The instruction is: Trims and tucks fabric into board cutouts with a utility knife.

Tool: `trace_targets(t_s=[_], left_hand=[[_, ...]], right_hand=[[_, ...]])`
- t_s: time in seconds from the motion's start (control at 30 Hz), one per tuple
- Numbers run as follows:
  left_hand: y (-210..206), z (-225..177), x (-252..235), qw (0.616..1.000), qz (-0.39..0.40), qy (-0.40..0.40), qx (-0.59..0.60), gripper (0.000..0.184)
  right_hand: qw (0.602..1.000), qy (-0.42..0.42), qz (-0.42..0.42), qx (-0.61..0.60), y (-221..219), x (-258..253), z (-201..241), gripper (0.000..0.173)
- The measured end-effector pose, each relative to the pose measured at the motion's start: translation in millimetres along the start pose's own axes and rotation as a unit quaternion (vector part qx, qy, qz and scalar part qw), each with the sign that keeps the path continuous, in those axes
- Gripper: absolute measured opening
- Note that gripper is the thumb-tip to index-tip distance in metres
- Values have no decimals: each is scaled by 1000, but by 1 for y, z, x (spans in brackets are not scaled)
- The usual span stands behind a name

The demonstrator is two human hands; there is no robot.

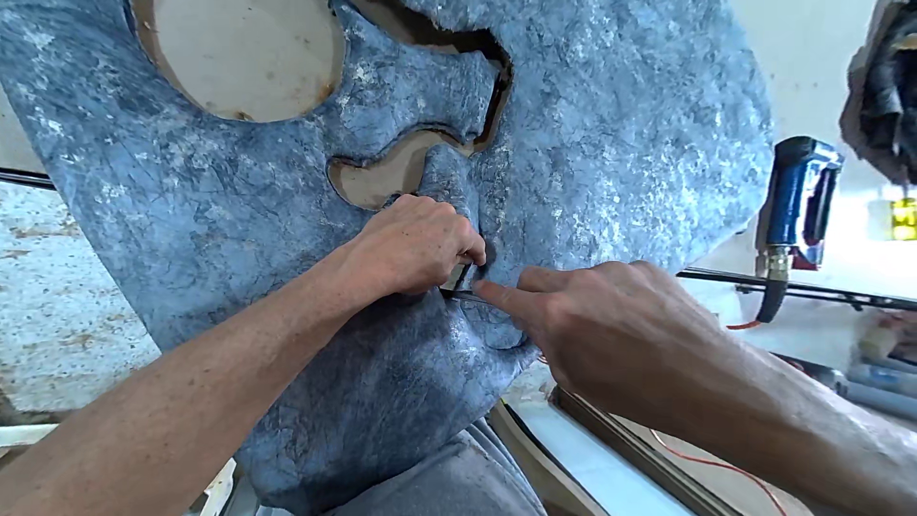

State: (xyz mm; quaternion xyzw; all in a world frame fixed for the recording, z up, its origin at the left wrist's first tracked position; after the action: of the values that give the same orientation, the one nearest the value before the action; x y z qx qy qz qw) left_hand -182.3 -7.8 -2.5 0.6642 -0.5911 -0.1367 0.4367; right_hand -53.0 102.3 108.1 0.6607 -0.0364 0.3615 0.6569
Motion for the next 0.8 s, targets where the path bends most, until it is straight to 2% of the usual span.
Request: trace_targets(t_s=[0.17,0.8], left_hand=[[-2,1,1,1000,-13,-9,-1,27],[-5,4,1,999,-33,-8,12,25]], right_hand=[[999,0,-46,4,-8,4,1,46],[993,-62,-82,-59,-32,24,13,41]])
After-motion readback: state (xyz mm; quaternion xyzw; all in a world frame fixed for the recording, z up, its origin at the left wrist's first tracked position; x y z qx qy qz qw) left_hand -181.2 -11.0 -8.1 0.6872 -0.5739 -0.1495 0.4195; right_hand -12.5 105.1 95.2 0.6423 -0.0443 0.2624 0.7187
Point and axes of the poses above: each hand's wrist, its own x-axis away from the middle knuckle, its own y-axis out of the back of the hand, z = x × y, the point moved 2 cm from there along -x, towards the middle knuckle, and after that the axes turned 13 degrees about y, right-handed, at the moved point
